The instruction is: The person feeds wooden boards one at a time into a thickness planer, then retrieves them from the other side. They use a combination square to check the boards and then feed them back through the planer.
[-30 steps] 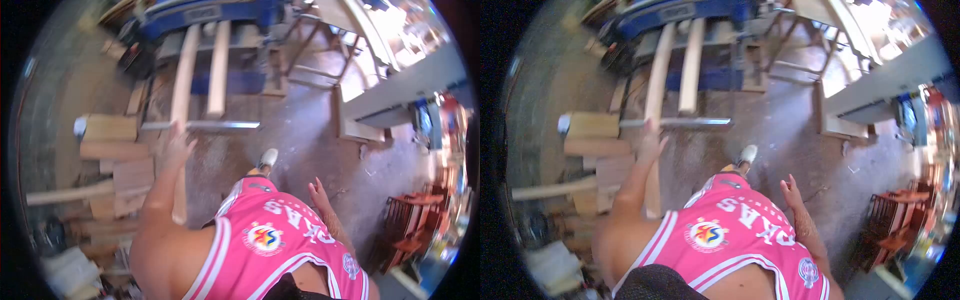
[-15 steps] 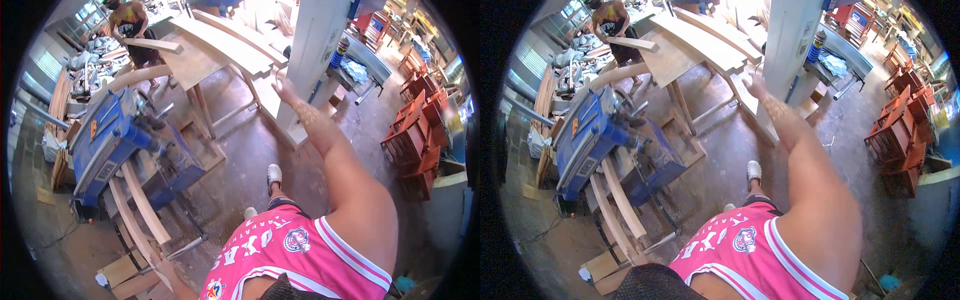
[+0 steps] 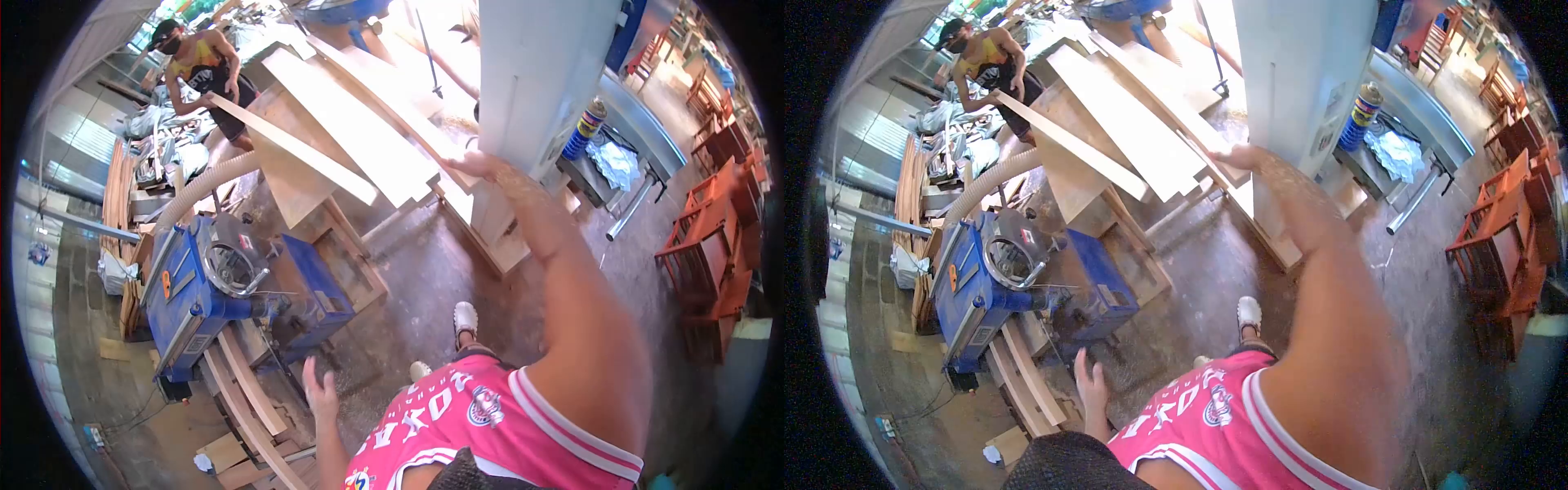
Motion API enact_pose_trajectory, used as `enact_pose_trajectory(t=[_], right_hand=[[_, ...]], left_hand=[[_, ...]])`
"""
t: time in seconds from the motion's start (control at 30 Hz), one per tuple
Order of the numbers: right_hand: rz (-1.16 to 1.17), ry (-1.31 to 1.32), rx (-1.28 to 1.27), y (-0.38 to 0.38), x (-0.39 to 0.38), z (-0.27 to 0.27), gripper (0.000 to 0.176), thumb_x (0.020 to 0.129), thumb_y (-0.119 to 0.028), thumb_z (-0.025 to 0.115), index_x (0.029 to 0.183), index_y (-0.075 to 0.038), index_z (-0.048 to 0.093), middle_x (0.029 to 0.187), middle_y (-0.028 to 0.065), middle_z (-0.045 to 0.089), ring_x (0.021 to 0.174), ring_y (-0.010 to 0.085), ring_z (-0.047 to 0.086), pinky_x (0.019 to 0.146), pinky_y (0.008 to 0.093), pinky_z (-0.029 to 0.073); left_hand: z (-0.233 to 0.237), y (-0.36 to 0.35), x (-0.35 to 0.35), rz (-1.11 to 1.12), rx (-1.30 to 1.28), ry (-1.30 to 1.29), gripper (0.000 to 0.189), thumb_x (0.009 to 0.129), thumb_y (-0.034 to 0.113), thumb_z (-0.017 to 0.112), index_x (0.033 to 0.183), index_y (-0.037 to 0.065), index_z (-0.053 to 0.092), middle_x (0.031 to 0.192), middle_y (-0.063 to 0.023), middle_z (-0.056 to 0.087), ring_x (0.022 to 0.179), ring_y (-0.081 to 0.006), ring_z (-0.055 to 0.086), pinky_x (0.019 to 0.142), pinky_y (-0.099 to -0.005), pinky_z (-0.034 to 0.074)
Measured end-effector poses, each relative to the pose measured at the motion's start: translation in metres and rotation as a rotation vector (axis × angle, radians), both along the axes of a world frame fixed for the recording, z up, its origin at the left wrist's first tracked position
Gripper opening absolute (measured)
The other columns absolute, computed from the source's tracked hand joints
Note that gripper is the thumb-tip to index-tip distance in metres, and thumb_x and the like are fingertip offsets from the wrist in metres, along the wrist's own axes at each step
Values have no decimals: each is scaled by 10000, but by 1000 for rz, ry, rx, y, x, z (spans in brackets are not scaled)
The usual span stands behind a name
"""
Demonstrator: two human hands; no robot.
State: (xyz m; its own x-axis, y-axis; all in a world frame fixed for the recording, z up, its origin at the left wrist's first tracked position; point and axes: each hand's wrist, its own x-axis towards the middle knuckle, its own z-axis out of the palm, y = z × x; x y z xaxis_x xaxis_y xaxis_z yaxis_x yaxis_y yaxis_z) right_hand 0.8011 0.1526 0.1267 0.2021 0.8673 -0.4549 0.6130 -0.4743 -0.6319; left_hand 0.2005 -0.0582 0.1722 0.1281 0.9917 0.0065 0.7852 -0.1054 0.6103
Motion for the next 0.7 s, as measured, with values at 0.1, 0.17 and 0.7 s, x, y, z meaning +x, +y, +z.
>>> enact_pose_trajectory(t=[0.1,0.17,0.7], right_hand=[[71,171,75,-100,12,-5,735,937,-597,439,1283,46,521,1246,242,577,1165,315,544,986,392,419],[-14,122,117,-186,3,8,681,955,-600,386,1253,-14,562,1183,218,619,1113,287,576,964,381,434],[-581,104,-267,-671,-279,157,590,946,-509,472,1180,18,596,1006,149,672,942,180,607,841,338,476]], left_hand=[[-22,56,60,-180,-113,-146,497,913,232,571,1342,7,461,1369,-203,475,1297,-325,435,1088,-398,317],[-39,88,110,-356,-183,-252,485,927,243,561,1339,3,467,1325,-186,519,1248,-290,496,1060,-381,361],[-70,78,395,-411,-1253,-1389,483,956,355,559,1262,-7,464,1214,-121,566,1169,-250,522,1068,-395,377]])
